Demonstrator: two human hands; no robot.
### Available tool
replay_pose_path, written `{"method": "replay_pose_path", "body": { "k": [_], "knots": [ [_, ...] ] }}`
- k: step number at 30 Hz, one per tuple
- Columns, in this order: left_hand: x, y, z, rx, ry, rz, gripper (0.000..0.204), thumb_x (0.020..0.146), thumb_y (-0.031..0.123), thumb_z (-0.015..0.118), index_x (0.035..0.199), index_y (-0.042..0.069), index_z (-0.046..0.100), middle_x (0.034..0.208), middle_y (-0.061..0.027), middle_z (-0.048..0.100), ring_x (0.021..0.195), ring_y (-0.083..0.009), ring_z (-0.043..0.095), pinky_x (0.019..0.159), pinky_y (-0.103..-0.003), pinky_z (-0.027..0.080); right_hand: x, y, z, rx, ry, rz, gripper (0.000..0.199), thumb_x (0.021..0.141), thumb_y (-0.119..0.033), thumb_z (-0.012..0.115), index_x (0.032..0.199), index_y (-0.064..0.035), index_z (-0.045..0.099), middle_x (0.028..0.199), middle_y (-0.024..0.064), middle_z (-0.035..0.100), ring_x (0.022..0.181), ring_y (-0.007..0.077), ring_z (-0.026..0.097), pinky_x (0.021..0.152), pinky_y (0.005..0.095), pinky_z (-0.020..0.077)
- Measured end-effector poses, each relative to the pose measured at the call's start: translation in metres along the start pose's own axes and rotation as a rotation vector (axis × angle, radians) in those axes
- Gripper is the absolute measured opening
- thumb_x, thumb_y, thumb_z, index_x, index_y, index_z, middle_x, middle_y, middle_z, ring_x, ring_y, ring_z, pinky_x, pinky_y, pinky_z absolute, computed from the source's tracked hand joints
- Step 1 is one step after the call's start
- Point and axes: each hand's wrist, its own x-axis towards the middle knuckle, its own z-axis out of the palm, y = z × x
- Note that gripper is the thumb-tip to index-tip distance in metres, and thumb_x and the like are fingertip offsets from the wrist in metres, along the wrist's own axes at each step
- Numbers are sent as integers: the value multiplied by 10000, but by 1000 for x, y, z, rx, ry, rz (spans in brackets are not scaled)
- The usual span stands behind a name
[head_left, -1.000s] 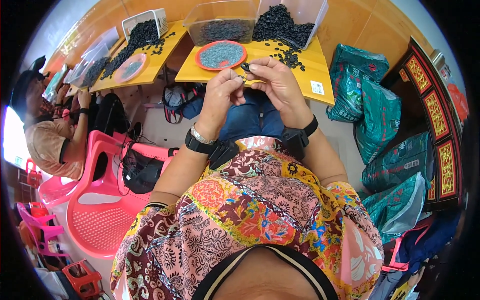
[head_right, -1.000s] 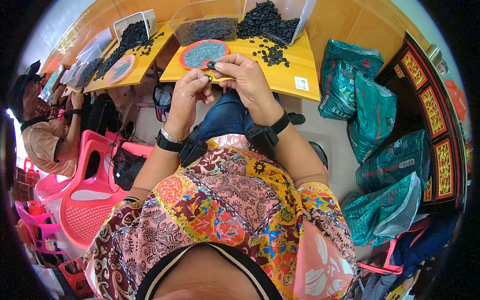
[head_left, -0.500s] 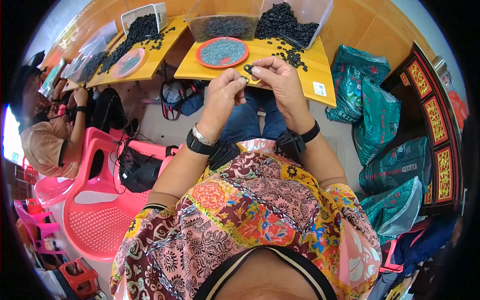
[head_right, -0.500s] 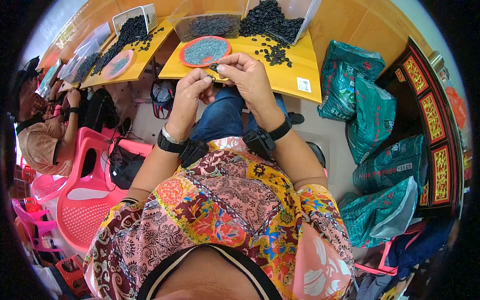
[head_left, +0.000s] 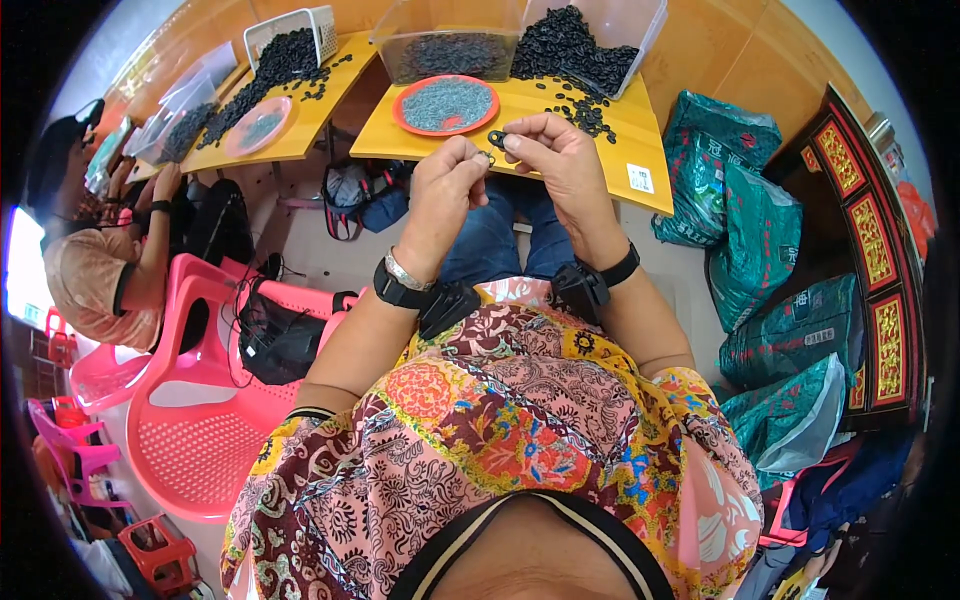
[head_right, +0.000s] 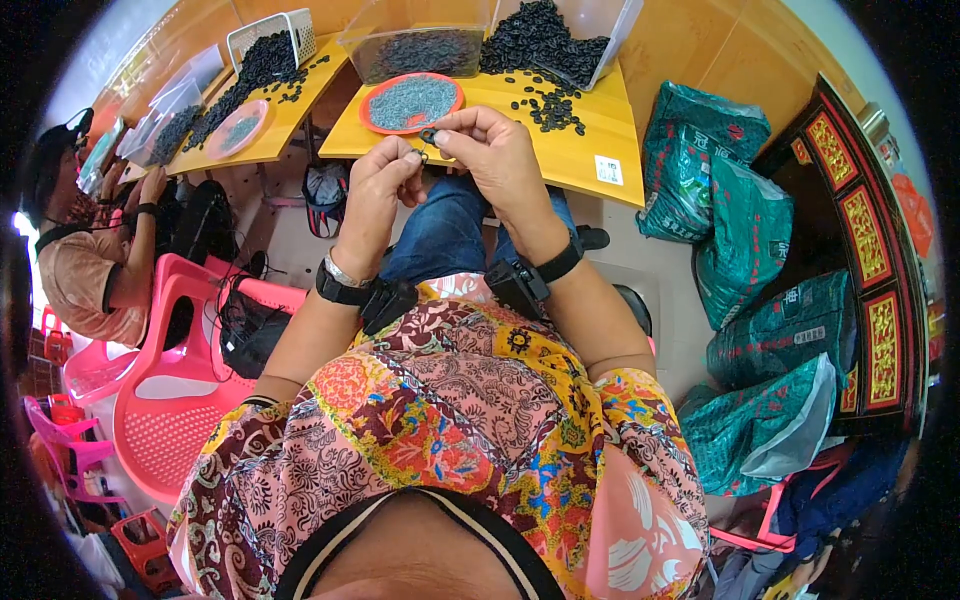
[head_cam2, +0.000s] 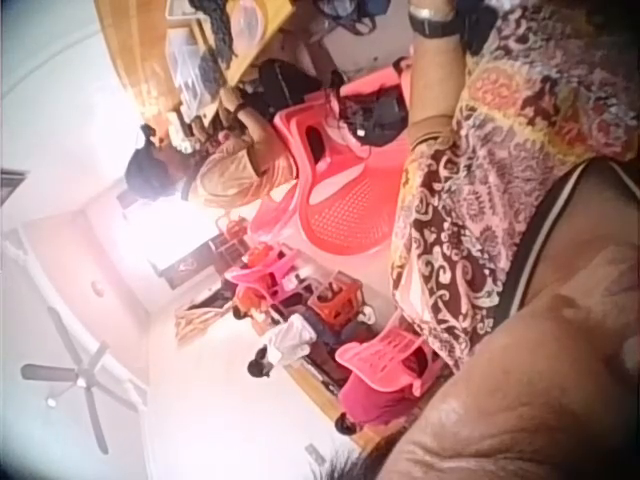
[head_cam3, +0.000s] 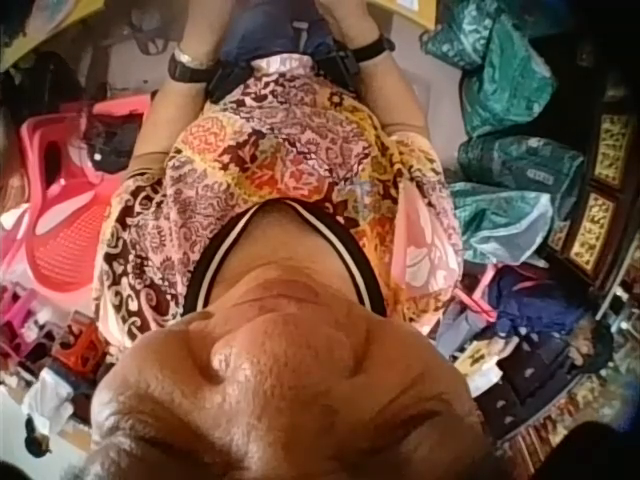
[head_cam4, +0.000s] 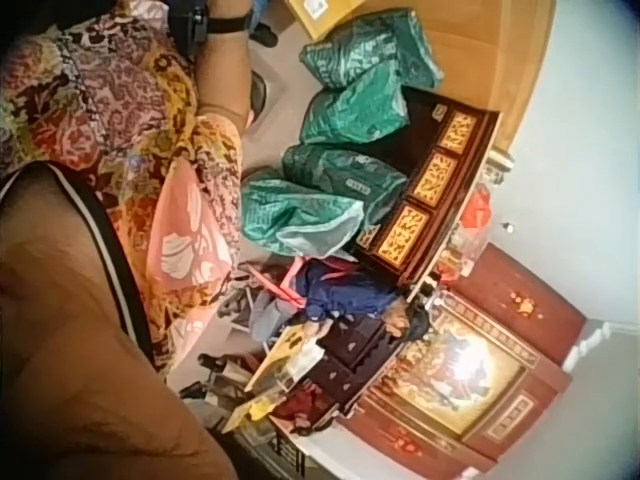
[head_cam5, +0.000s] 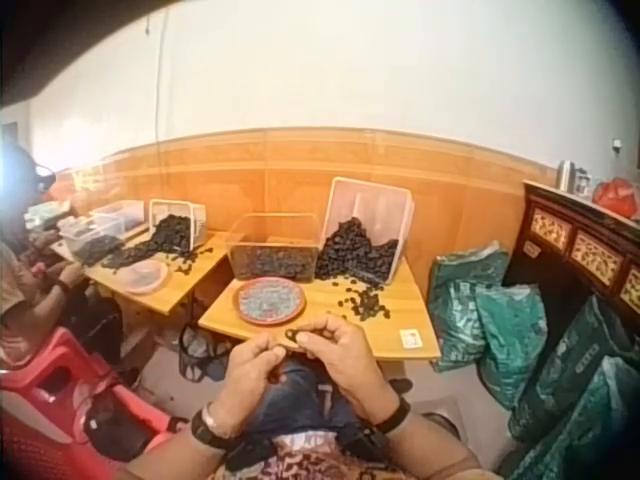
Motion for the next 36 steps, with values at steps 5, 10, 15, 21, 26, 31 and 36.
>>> {"method": "replay_pose_path", "body": {
  "k": [5,10,15,21,26,31,36],
  "knots": [
    [0,-1,-1,85,0,47,165,817,137,517,719,5,526,548,-30,500,482,-98,474,464,-249,372,0,1,0,-9,-13,-5,133,821,-81,637,943,-31,623,800,8,624,717,62,581,641,189,466],
    [0,-2,-1,128,14,79,171,815,132,515,709,-2,526,540,-36,505,473,-103,475,463,-256,373,0,1,0,-11,-29,-22,131,823,-79,636,942,-27,621,798,5,619,707,57,576,650,181,470],
    [0,-1,-2,120,14,66,174,817,133,516,707,-2,524,540,-37,498,470,-106,474,465,-254,377,-1,3,2,-6,-21,-1,134,823,-78,638,945,-25,621,803,4,618,713,53,575,669,178,478],
    [-1,0,-1,114,15,59,175,822,128,513,701,1,511,546,-35,491,473,-101,469,463,-252,381,-1,7,2,-47,-74,-37,162,831,-63,627,984,-10,623,835,22,629,742,58,584,684,188,489],
    [-1,-1,-1,59,12,50,175,832,131,507,707,7,504,563,-28,491,479,-96,464,459,-246,379,-1,8,3,-38,-76,-35,181,833,-57,624,1003,4,623,870,42,637,778,74,598,730,204,502],
    [-1,-3,-2,8,23,37,174,837,129,507,707,13,504,571,-20,489,481,-89,458,455,-236,375,-1,9,4,-39,-68,-23,179,838,-54,619,1006,9,623,893,50,641,795,82,604,753,212,501],
    [0,-2,0,-35,31,8,181,848,137,505,701,32,495,579,-9,486,481,-82,455,449,-220,376,-1,7,2,-72,-126,-22,218,816,-29,639,1028,5,608,915,52,641,802,81,601,755,212,493]
  ]
}}
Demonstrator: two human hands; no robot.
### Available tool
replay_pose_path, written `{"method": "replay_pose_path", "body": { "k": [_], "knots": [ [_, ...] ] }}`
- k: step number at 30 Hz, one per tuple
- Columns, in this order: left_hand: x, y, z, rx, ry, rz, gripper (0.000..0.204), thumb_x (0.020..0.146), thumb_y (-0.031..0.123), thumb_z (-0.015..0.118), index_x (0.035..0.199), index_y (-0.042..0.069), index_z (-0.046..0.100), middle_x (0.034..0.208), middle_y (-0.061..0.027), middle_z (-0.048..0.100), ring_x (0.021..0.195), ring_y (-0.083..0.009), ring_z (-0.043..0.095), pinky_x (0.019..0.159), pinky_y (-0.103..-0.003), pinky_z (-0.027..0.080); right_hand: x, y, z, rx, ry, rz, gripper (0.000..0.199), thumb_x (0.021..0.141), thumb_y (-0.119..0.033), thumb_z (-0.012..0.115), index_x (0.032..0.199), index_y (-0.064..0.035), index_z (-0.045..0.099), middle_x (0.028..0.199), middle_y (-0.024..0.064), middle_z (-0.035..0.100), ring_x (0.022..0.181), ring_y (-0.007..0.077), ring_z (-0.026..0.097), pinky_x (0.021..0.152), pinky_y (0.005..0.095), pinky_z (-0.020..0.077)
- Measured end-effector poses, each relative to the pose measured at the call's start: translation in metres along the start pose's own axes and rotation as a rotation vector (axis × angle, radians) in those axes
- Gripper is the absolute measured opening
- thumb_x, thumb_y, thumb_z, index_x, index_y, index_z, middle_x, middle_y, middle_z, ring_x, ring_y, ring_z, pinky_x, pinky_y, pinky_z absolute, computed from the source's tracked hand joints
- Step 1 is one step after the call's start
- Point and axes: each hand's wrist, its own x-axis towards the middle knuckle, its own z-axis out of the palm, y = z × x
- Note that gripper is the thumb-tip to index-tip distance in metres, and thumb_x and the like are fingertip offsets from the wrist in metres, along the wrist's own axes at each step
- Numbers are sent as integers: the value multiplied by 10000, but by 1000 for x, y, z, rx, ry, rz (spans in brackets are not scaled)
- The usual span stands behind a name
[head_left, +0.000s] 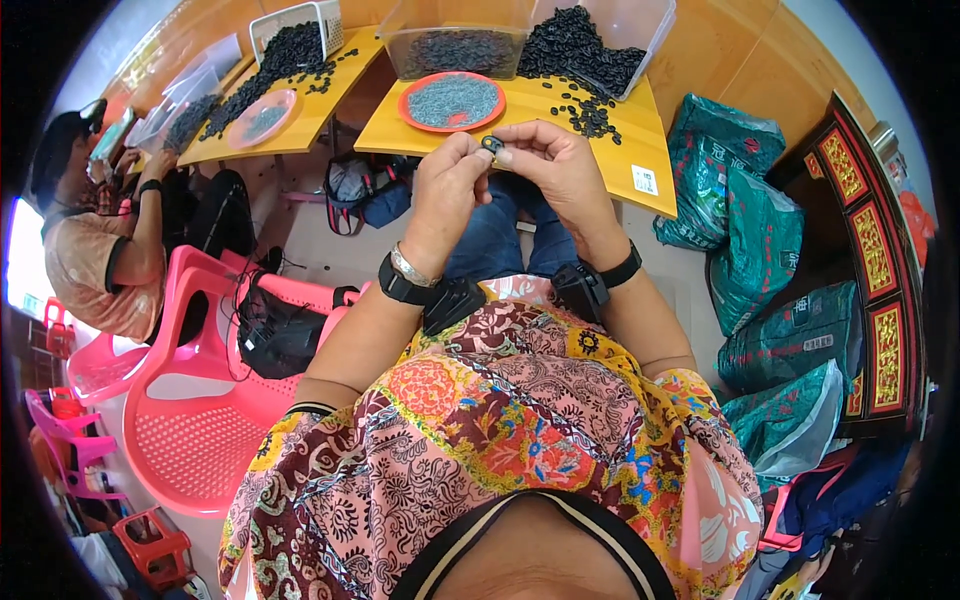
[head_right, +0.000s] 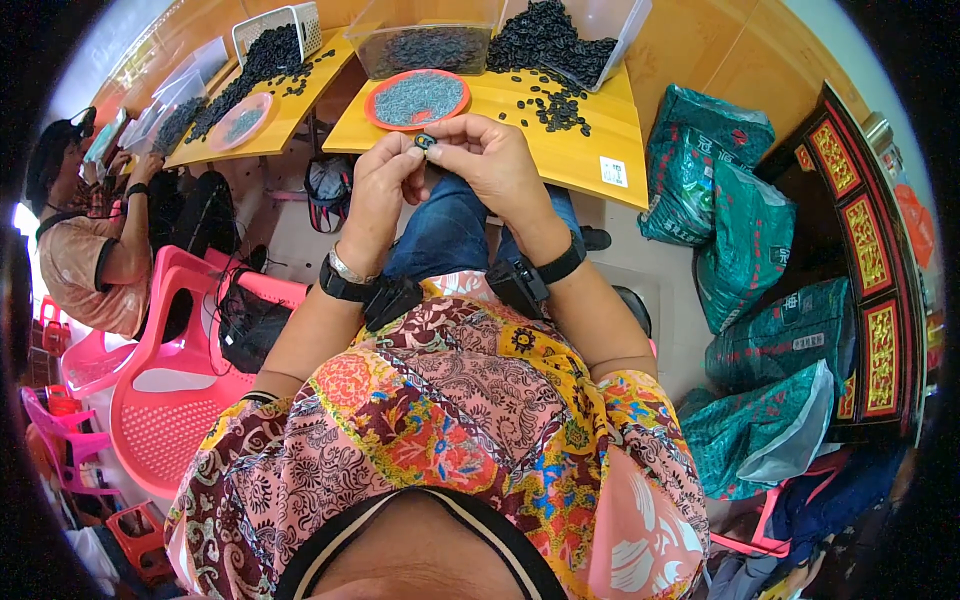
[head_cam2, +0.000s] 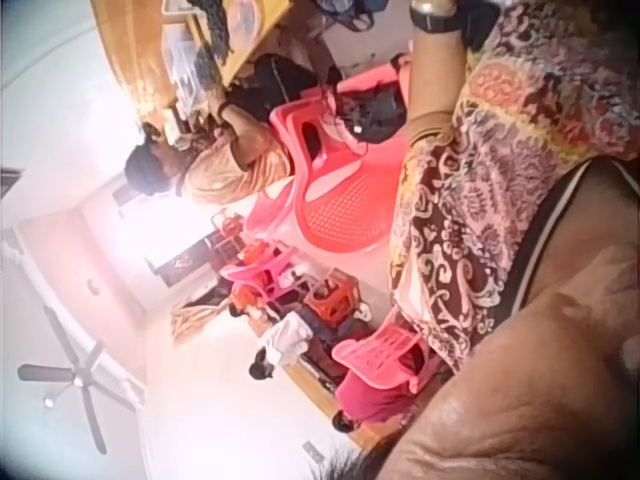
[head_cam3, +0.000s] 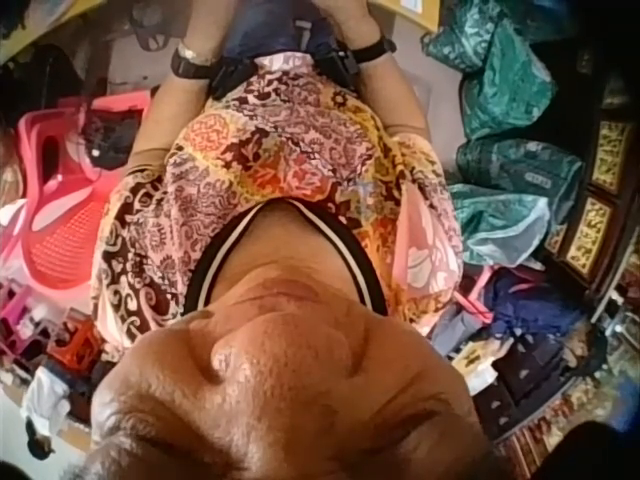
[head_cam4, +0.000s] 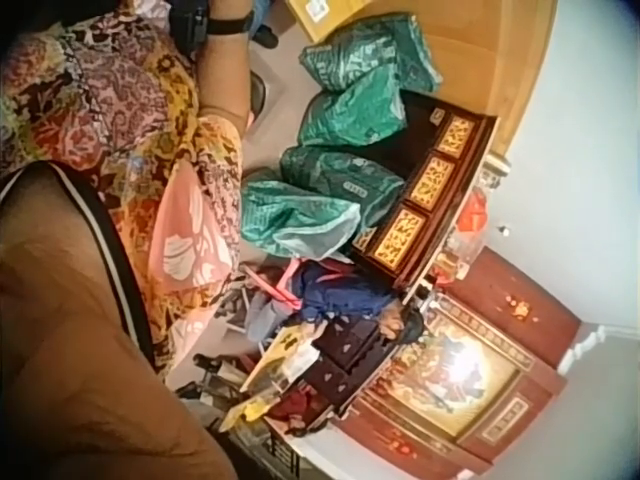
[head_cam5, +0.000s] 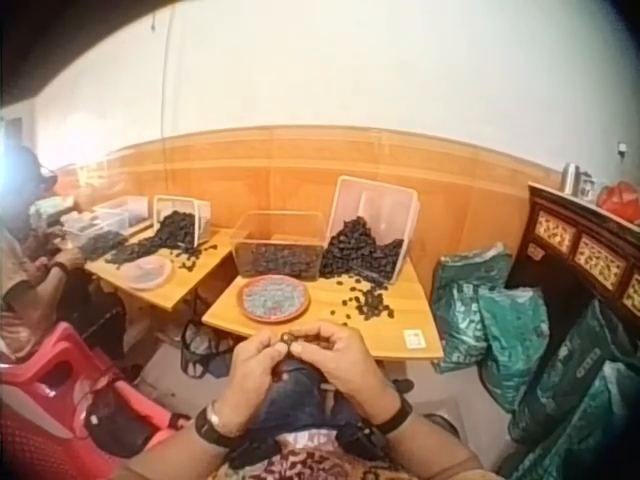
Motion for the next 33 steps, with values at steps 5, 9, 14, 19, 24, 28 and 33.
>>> {"method": "replay_pose_path", "body": {
  "k": [5,9,14,19,24,28,33],
  "knots": [
    [0,2,-1,-86,19,-72,173,855,142,504,707,54,495,589,-1,490,481,-79,462,440,-207,374,-2,-1,3,38,-97,3,301,781,-2,667,1067,-2,572,928,47,636,815,74,595,750,201,485],
    [-1,2,-3,-87,-50,-84,164,886,163,469,750,82,514,620,7,522,502,-76,495,470,-192,371,-3,-3,4,20,-74,-15,310,775,4,669,1066,-2,561,921,42,629,802,67,587,734,190,478],
    [-6,15,0,-82,-99,-58,167,888,164,468,746,84,501,637,5,523,532,-76,493,499,-195,371,-6,-13,5,-2,-44,-25,303,770,10,671,1055,-1,568,891,27,617,778,61,577,713,184,472],
    [-5,19,-6,61,-211,182,155,866,127,516,748,37,471,617,3,466,536,-61,448,496,-214,366,-12,-30,8,42,-54,-38,304,765,27,664,1055,-4,576,871,8,599,779,47,559,712,171,458],
    [-7,31,-7,345,-201,453,125,853,128,529,869,13,481,660,-70,486,574,-149,496,527,-285,399,-16,-41,10,35,-53,-66,299,772,-11,665,1055,28,575,816,-1,579,710,40,551,660,167,464],
    [-9,39,-8,574,-175,598,195,842,140,545,977,14,481,712,-139,512,638,-289,546,574,-360,433,-18,-45,9,20,-82,-49,298,772,-9,660,1062,20,598,806,-22,560,708,25,525,654,155,448],
    [-5,37,-13,686,-204,672,210,843,153,551,980,10,482,719,-158,529,645,-326,548,580,-370,438,-19,-49,6,-35,-118,-19,291,781,-7,652,1068,13,612,822,-25,561,727,22,523,667,157,442]
  ]
}}
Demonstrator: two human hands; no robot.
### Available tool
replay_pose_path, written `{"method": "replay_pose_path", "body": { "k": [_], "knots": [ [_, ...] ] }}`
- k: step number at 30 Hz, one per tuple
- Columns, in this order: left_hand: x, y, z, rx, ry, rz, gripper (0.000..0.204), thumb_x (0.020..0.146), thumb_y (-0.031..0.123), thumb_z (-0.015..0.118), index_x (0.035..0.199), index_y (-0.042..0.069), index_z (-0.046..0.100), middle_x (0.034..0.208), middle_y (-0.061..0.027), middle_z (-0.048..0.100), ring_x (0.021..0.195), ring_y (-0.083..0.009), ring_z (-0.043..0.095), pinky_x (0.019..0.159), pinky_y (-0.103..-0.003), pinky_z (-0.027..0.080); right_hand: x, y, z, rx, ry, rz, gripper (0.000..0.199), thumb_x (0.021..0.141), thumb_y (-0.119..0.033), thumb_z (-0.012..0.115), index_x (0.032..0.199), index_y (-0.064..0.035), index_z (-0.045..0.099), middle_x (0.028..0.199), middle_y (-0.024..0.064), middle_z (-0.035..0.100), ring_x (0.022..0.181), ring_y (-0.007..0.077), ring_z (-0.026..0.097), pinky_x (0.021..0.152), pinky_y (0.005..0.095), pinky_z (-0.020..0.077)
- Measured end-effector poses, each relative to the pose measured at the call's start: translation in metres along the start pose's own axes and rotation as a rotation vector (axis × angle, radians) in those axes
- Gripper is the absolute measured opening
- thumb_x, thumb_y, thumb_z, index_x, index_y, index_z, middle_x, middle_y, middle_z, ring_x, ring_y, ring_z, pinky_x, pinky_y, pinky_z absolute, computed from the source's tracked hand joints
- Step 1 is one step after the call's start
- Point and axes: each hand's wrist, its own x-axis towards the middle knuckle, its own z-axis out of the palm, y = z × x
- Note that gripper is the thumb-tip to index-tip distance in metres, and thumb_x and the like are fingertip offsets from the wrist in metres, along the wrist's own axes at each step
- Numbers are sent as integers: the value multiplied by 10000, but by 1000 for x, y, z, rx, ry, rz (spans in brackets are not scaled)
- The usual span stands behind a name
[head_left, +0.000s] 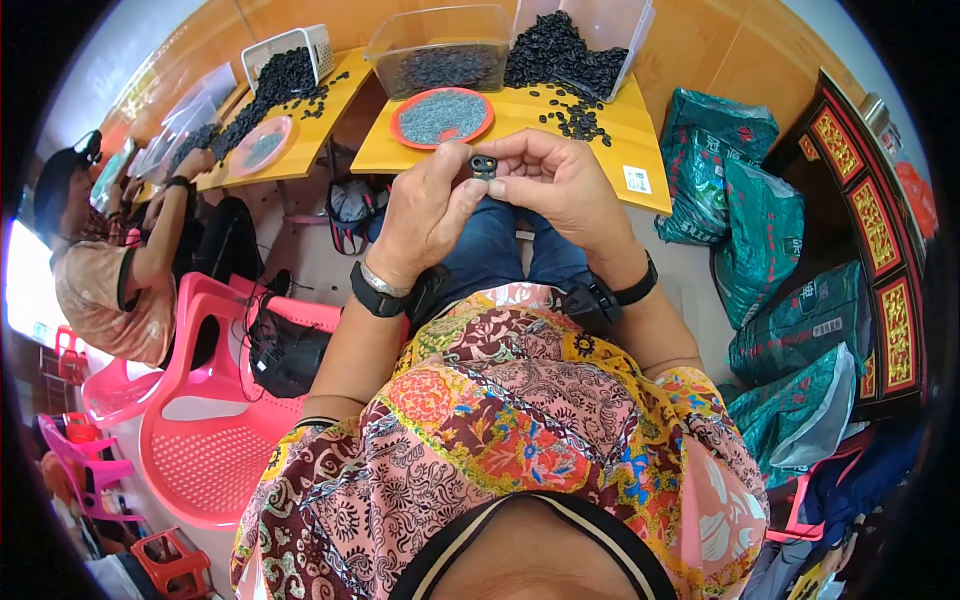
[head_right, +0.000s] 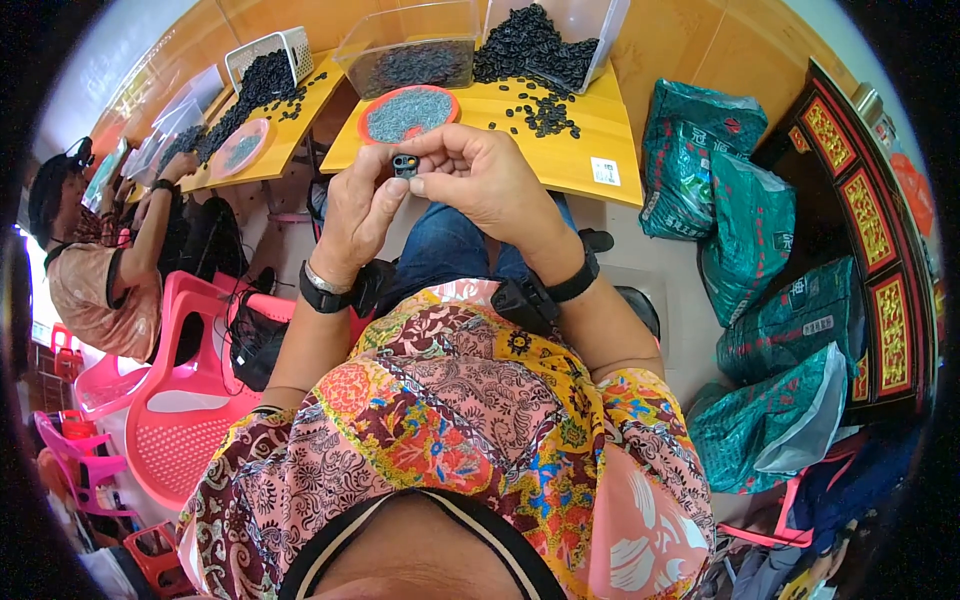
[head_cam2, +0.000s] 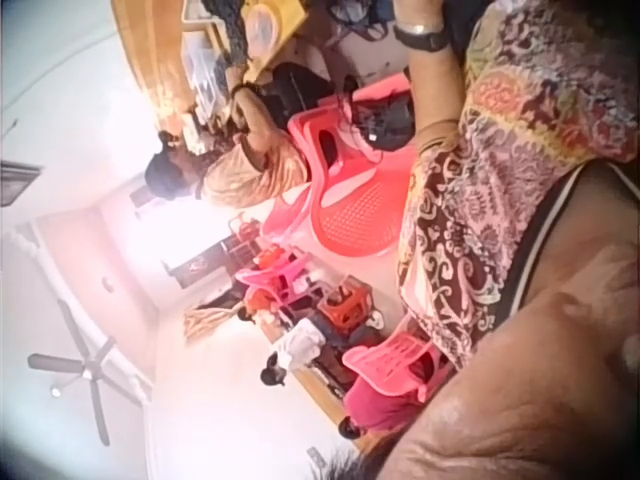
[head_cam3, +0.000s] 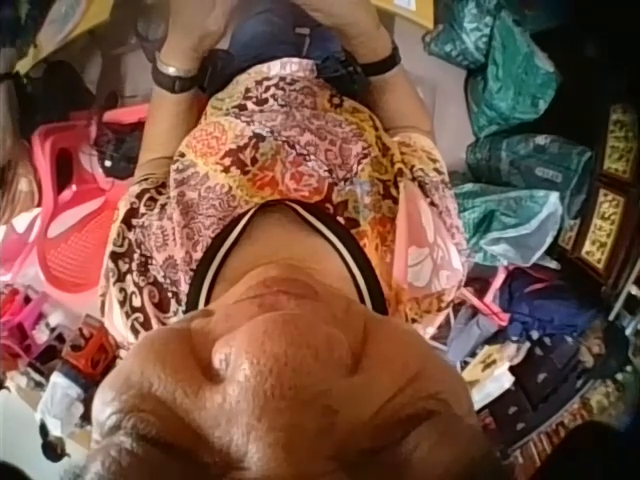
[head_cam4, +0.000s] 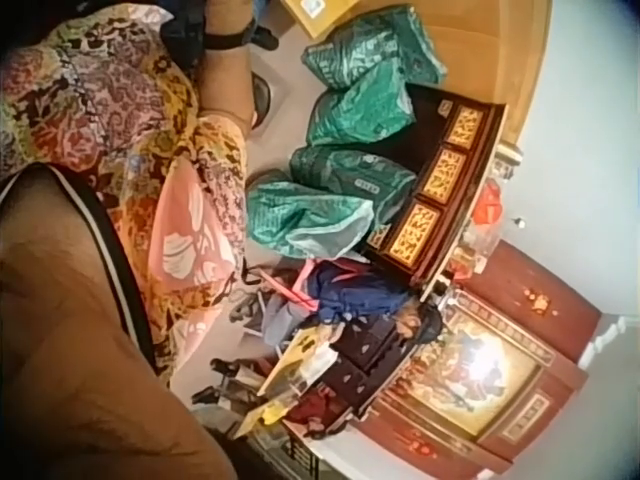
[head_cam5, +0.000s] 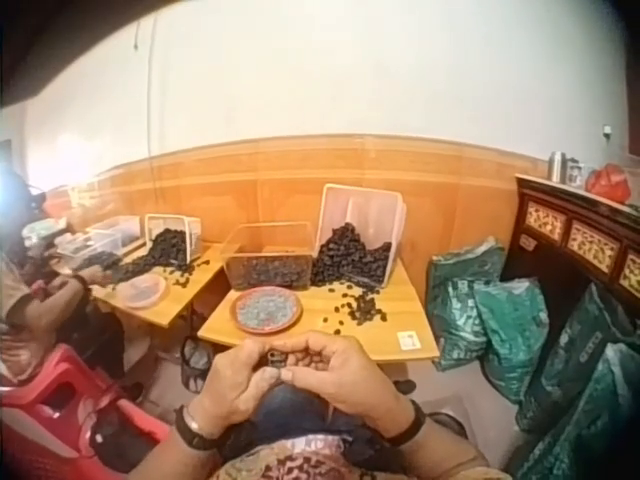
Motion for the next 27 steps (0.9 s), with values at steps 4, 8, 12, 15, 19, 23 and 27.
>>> {"method": "replay_pose_path", "body": {
  "k": [4,8,12,15,19,23,27],
  "knots": [
    [-1,-1,2,-5,14,12,212,848,161,551,976,7,482,716,-158,527,637,-324,547,569,-368,434,-1,-3,0,-27,-18,19,301,790,-8,651,1089,8,613,840,-31,563,751,24,528,698,153,440],
    [-3,-1,4,-39,26,-12,205,858,164,541,970,2,483,706,-157,523,632,-324,545,562,-363,429,-2,1,1,-8,-17,6,294,799,-22,649,1090,10,612,846,-31,564,755,26,530,707,153,437],
    [-4,-2,5,-58,75,6,209,873,176,526,978,0,485,695,-158,526,615,-326,542,557,-361,428,-2,-2,3,20,-23,23,293,811,-29,641,1099,14,604,875,-15,588,793,34,548,740,166,446],
    [-2,-1,7,-72,108,46,212,878,182,519,979,-2,488,697,-159,533,613,-324,547,557,-363,431,-2,-1,4,6,-18,22,293,816,-23,633,1105,18,598,904,1,609,820,45,562,757,178,456],
    [-3,-1,10,-105,143,55,215,882,182,512,977,-10,493,700,-159,545,619,-316,563,557,-362,437,-3,-2,5,9,-13,-5,280,823,-16,623,1100,22,600,931,13,622,831,57,571,758,189,466],
    [-6,2,10,-66,144,50,219,885,179,505,978,-19,496,698,-159,551,614,-311,569,554,-358,440,-3,-4,8,14,-14,-6,265,828,-20,621,1090,22,606,916,9,622,818,57,572,748,190,468],
    [-8,3,13,-44,188,63,221,892,183,496,972,-23,499,696,-160,550,606,-316,567,545,-358,439,-4,-7,9,7,-20,-19,249,832,-26,620,1076,22,612,884,10,627,787,58,572,724,190,471]
  ]
}}
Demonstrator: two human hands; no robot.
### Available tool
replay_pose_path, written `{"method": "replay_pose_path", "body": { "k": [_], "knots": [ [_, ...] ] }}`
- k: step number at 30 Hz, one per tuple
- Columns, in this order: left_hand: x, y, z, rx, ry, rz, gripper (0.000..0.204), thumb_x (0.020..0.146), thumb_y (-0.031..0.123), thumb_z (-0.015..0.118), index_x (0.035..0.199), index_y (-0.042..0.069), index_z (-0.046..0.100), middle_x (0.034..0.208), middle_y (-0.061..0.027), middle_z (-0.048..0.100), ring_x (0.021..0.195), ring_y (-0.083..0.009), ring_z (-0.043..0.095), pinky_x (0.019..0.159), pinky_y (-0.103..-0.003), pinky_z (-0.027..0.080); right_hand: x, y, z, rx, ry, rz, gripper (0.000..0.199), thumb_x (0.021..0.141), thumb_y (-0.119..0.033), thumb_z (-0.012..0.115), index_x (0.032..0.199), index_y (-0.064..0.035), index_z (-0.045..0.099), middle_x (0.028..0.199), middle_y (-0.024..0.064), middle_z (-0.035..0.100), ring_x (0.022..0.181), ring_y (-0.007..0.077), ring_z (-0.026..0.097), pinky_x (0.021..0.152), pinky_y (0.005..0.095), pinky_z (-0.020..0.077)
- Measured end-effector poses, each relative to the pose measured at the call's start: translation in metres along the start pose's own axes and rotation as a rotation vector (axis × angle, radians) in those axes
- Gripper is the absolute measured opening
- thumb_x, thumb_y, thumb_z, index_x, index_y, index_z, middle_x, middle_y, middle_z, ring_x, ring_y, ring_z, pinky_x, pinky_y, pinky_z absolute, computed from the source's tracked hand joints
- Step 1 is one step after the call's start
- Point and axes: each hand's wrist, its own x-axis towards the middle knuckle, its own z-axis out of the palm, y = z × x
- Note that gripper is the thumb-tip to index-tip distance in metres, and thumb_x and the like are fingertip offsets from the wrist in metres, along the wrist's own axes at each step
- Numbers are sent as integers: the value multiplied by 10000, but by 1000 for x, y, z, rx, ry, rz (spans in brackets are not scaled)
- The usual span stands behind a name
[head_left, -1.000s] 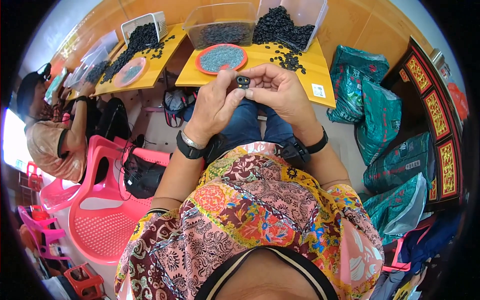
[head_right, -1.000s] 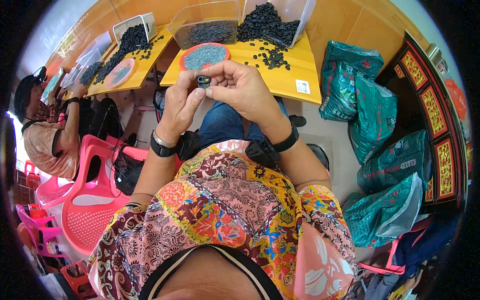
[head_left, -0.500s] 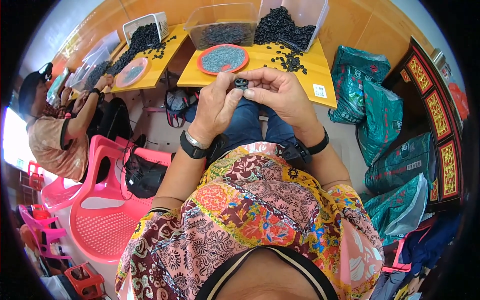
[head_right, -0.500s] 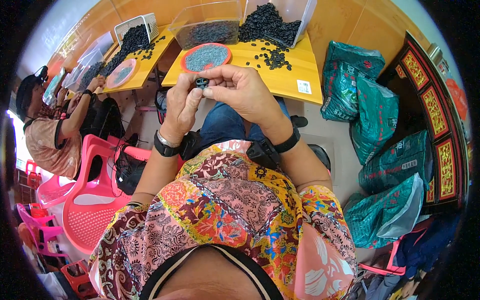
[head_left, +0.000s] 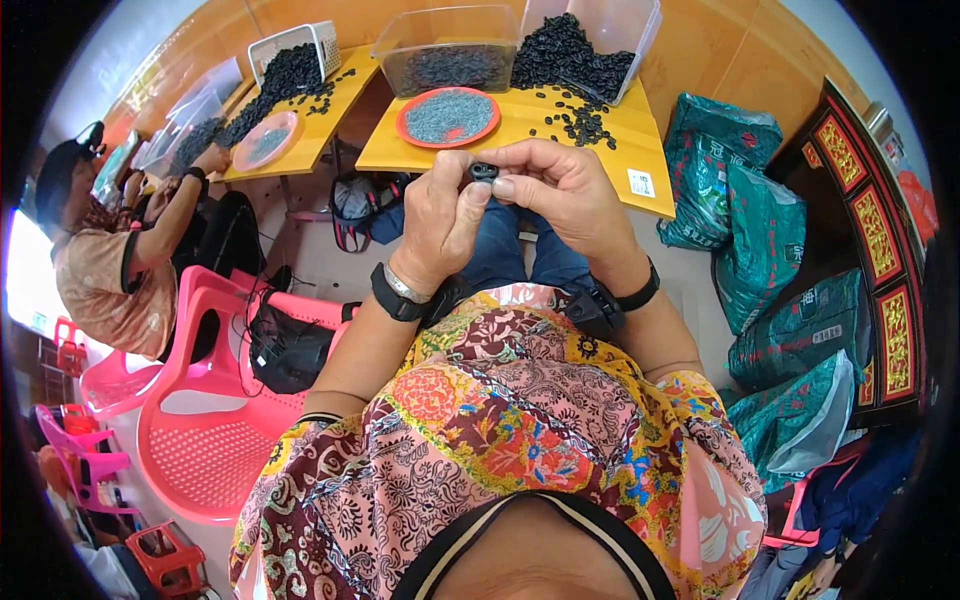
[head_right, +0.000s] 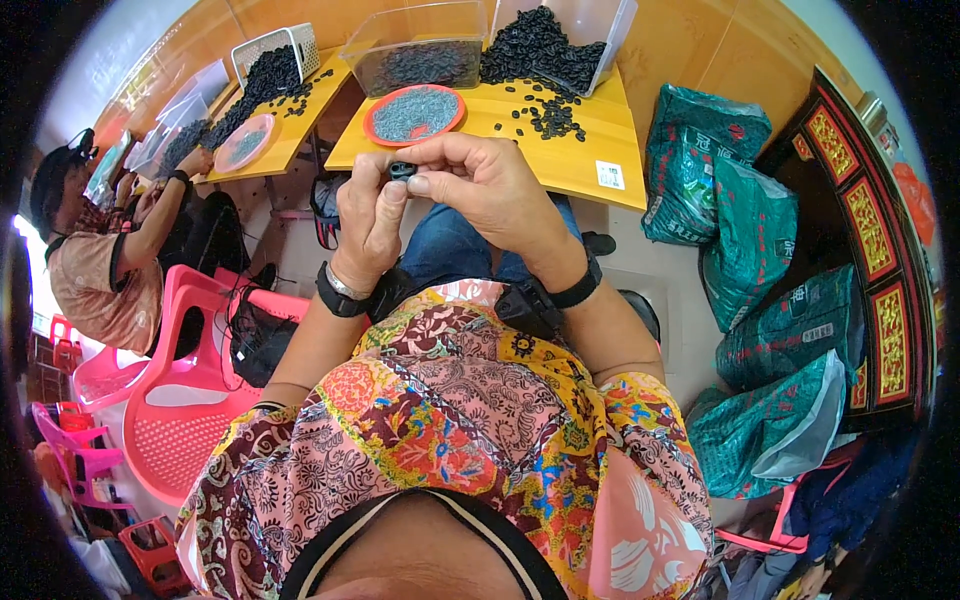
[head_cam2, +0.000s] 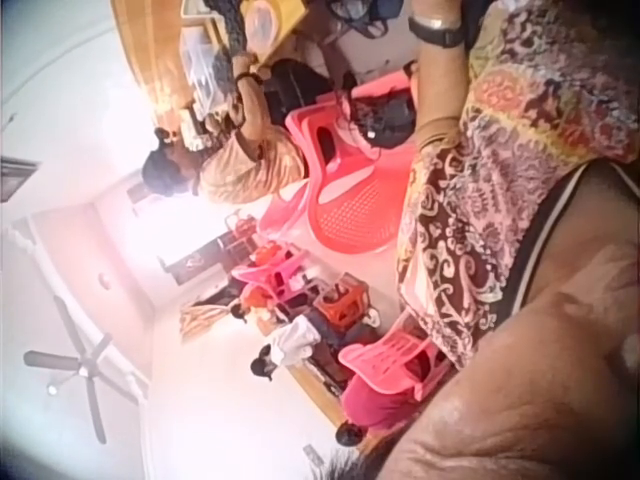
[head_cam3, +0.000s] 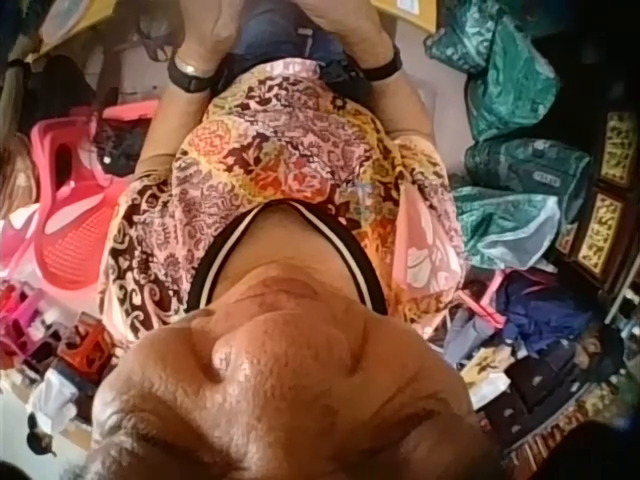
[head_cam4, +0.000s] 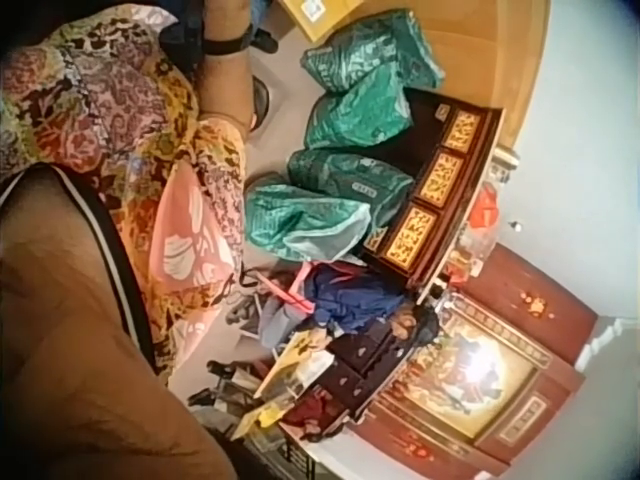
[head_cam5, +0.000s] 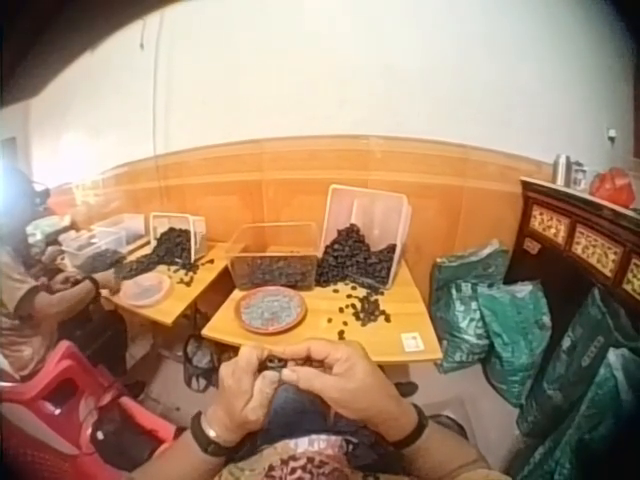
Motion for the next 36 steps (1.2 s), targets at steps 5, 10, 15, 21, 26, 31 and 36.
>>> {"method": "replay_pose_path", "body": {
  "k": [5,10,15,21,26,31,36],
  "knots": [
    [-4,1,3,-15,32,-17,215,903,186,485,958,-21,499,696,-162,550,606,-322,568,536,-363,438,0,1,2,57,-7,3,222,831,-34,626,1046,18,622,863,22,633,754,67,577,699,196,478],
    [-7,1,14,-53,101,-51,173,909,157,466,922,-13,492,656,-146,547,573,-312,564,522,-358,435,1,8,0,123,10,28,192,823,-44,639,1004,17,630,854,35,641,741,78,586,690,201,486],
    [-14,-12,21,-160,78,-171,132,901,132,462,883,2,482,625,-125,528,536,-271,548,495,-340,425,7,14,-8,111,-6,91,201,815,-54,645,1004,9,619,850,35,642,727,75,585,687,203,486],
    [-34,-49,41,-499,-111,-623,102,872,117,480,838,22,466,598,-48,488,504,-138,507,470,-275,412,24,65,-51,-69,-60,306,187,789,-76,656,957,-10,603,794,10,629,670,57,563,625,185,459],
    [-44,-66,43,-662,-193,-929,106,852,116,502,772,49,484,603,-22,499,482,-99,494,435,-229,394,24,90,-71,-260,-191,397,163,781,-60,626,934,-7,602,743,-9,603,627,52,533,576,180,428],
    [-48,-74,41,-696,-119,-989,130,868,125,495,764,48,501,597,-27,514,457,-106,503,418,-223,392,103,74,-98,-698,-155,122,89,771,-101,624,834,-39,635,694,-12,591,599,60,526,529,220,426],
    [-45,-79,50,-687,-170,-1035,136,875,133,491,775,42,503,581,-29,516,450,-117,514,410,-225,394,226,54,-173,-1202,284,-243,291,727,-215,614,954,-35,638,789,134,664,737,289,637,680,368,497]
  ]
}}
